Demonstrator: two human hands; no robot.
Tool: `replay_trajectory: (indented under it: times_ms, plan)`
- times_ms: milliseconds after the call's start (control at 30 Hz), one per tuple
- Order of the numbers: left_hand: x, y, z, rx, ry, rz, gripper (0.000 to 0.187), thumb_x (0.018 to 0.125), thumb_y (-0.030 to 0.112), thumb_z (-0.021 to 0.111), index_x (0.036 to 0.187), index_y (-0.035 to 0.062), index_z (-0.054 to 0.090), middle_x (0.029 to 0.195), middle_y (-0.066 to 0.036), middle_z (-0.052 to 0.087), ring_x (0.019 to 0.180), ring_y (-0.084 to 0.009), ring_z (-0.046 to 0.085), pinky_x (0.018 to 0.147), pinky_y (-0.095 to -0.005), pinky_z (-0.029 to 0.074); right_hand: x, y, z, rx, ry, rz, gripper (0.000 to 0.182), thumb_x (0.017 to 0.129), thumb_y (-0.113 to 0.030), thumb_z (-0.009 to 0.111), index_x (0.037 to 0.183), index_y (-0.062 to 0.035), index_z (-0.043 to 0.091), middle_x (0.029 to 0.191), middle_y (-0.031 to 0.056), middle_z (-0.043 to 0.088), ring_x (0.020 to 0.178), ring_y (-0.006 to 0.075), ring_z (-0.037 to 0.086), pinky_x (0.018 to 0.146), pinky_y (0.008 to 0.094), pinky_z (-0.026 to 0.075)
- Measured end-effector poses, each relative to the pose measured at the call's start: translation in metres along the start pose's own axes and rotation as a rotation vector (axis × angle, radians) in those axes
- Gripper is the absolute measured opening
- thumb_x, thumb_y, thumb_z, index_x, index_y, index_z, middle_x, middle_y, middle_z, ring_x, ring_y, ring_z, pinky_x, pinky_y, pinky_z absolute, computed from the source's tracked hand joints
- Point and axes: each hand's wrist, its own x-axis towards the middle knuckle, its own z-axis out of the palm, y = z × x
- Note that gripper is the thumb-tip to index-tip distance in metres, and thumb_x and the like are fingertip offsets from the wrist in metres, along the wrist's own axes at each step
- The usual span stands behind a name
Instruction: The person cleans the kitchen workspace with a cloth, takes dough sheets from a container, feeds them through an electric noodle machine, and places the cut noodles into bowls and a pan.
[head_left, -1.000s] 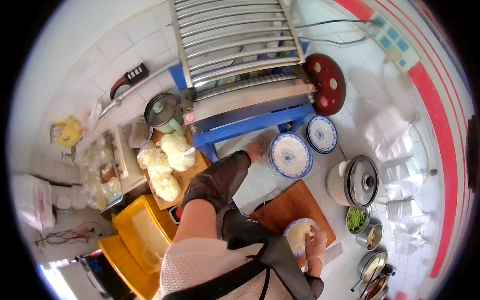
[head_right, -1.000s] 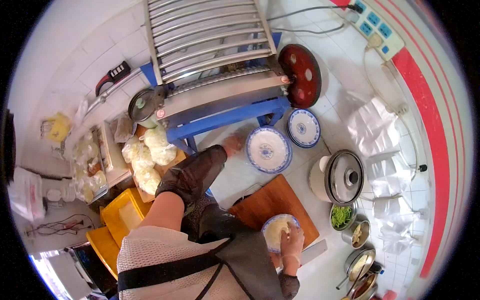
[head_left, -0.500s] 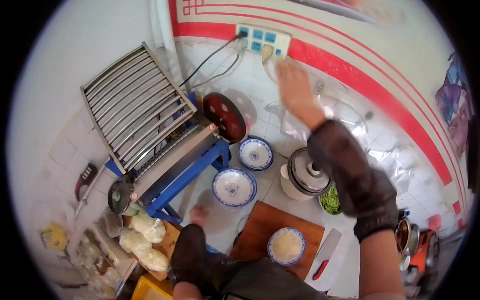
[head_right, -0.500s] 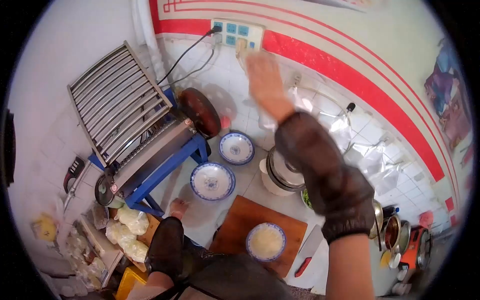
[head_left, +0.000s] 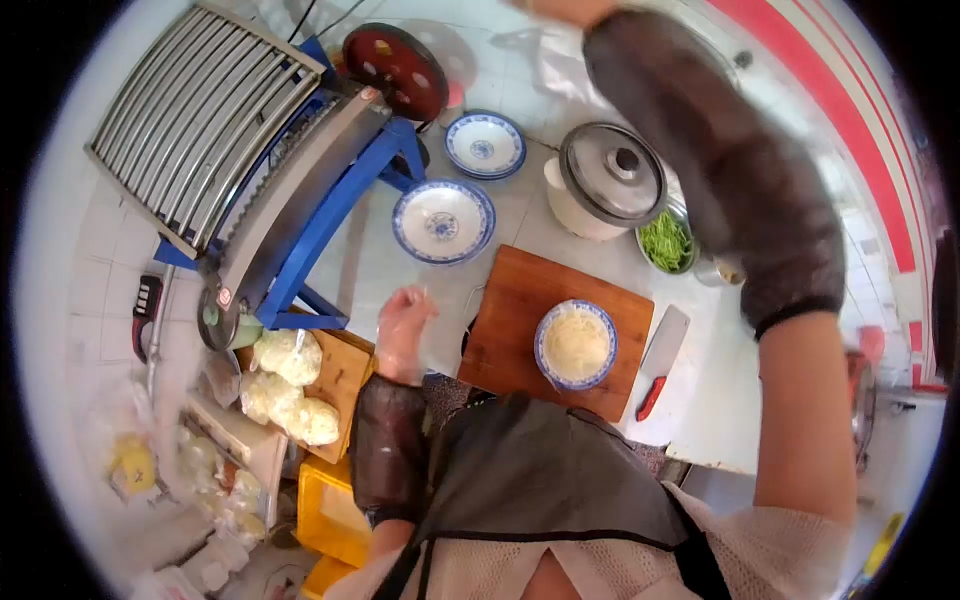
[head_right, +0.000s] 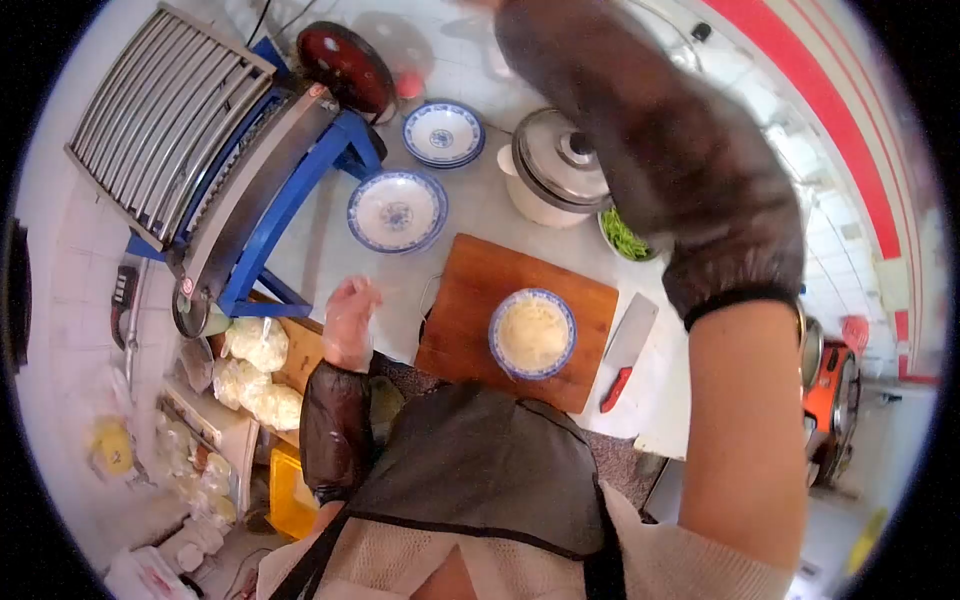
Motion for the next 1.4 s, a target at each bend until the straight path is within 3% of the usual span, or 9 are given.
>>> replay_trajectory:
  times_ms: [167,333,600,833,900,967,1100,1267,1400]
  plan:
    - [0.014,0.031,0.065,-0.097,-0.267,0.048,0.007,0.084,0.001,0.061,0.086,0.0073,0.057,0.076,0.0,0.056,0.072,-0.0097,0.054,0.067,-0.025,0.044,-0.214,-0.074,-0.064,1.015,-0.437,0.21,0.037,0.095,-0.033,0.047,0.117,-0.0066,0.059,0.114,0.018,0.062,0.107,0.0288,0.058,0.09,0.0425,0.044]
    - [-0.001,-0.013,0.137,0.183,-0.588,0.077,0.007,0.082,0.002,0.063,0.084,0.0059,0.058,0.077,0.002,0.056,0.07,-0.0082,0.053,0.064,-0.0227,0.044,-0.404,-0.117,-0.11,1.748,-0.577,1.271,0.041,0.097,-0.031,0.048,0.125,-0.0012,0.054,0.109,0.008,0.063,0.093,0.015,0.057,0.086,0.0304,0.047]
    - [-0.075,-0.06,0.223,0.274,-0.606,-0.196,0.008,0.082,0.003,0.061,0.081,0.0046,0.053,0.079,0.002,0.052,0.066,-0.0077,0.048,0.062,-0.0225,0.042,-0.514,-0.122,-0.17,1.237,-0.4,0.965,0.058,0.085,-0.011,0.059,0.14,-0.0125,0.041,0.12,0.0166,0.055,0.098,0.0284,0.058,0.086,0.038,0.048]
    - [-0.033,-0.16,0.188,0.919,-0.356,0.16,0.016,0.078,0.0,0.063,0.093,0.0014,0.059,0.093,-0.005,0.061,0.082,-0.0142,0.057,0.073,-0.0272,0.048,-0.537,-0.102,-0.187,1.075,-0.9,1.005,0.04,0.086,-0.013,0.049,0.126,-0.0088,0.051,0.122,0.0203,0.053,0.11,0.0404,0.052,0.092,0.0462,0.044]
    - [-0.045,-0.173,0.18,1.054,-0.297,0.082,0.023,0.077,0.0,0.064,0.099,0.0004,0.06,0.099,-0.008,0.062,0.088,-0.0163,0.058,0.077,-0.0289,0.049,-0.581,-0.094,-0.176,1.087,-0.849,1.074,0.04,0.087,-0.016,0.051,0.126,-0.0085,0.051,0.119,0.0211,0.053,0.11,0.038,0.052,0.092,0.0446,0.044]
    - [-0.054,-0.188,0.169,1.132,-0.231,0.609,0.037,0.074,-0.002,0.066,0.11,-0.0008,0.058,0.108,-0.01,0.059,0.098,-0.0197,0.055,0.082,-0.0302,0.048,-0.634,-0.08,-0.173,1.047,-0.542,0.966,0.039,0.087,-0.017,0.051,0.125,-0.0075,0.052,0.116,0.0211,0.054,0.111,0.0364,0.051,0.094,0.0427,0.043]
    - [-0.108,-0.17,0.177,0.893,0.268,0.265,0.048,0.08,-0.002,0.064,0.125,0.0011,0.048,0.12,-0.012,0.055,0.106,-0.021,0.054,0.086,-0.032,0.047,-0.689,-0.021,-0.193,0.899,-0.739,1.117,0.039,0.086,-0.015,0.051,0.124,-0.0069,0.053,0.115,0.0197,0.054,0.111,0.0363,0.05,0.096,0.0412,0.042]
    - [-0.098,-0.224,0.131,-0.103,-0.244,-0.359,0.047,0.084,0.005,0.06,0.129,0.0026,0.046,0.127,-0.012,0.053,0.109,-0.0262,0.055,0.087,-0.04,0.05,-0.812,0.147,-0.177,0.157,-0.537,1.424,0.024,0.08,-0.005,0.051,0.102,-0.0047,0.061,0.109,0.0178,0.059,0.104,0.0336,0.054,0.085,0.0416,0.047]
    - [-0.077,-0.243,0.128,-0.351,-0.188,-0.563,0.051,0.083,-0.004,0.057,0.132,0.0015,0.042,0.129,-0.015,0.052,0.115,-0.0331,0.053,0.093,-0.0449,0.05,-0.879,0.249,-0.22,-0.392,-0.464,1.189,0.016,0.081,-0.007,0.053,0.091,-0.0035,0.064,0.094,0.0178,0.064,0.09,0.0321,0.06,0.078,0.0405,0.049]
